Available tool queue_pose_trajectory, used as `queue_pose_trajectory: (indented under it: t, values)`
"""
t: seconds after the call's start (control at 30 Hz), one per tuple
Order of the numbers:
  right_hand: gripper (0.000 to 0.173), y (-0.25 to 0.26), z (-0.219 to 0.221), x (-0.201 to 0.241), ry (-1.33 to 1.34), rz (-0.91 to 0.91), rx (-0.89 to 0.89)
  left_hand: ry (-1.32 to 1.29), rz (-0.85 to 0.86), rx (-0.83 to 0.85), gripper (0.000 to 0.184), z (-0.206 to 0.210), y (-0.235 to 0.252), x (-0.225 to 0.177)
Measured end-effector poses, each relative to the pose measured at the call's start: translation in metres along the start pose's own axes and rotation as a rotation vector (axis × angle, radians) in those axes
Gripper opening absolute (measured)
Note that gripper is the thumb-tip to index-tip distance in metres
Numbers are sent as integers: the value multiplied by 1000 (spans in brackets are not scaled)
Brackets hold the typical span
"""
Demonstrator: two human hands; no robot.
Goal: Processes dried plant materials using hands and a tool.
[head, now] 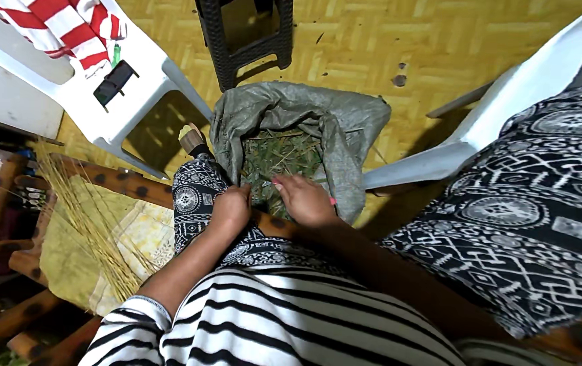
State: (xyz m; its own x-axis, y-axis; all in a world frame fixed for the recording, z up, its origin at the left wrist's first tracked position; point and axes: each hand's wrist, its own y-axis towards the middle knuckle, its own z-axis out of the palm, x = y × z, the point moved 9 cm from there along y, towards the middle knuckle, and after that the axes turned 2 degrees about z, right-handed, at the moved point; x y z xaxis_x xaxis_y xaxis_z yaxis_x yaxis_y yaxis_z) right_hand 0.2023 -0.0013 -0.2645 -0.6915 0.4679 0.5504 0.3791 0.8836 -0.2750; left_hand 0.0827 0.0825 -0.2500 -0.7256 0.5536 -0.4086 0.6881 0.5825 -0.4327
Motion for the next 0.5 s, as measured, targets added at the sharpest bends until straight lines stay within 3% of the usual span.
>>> queue_pose_trajectory:
  t: [0.33, 0.5]
  values:
    - [35, 4, -7, -7, -122, -16, -157, 86, 54, -105, 33, -1, -4, -4]
    - [41, 15, -14, -46, 10, 168, -136, 24, 47, -77, 31, -1, -9, 3]
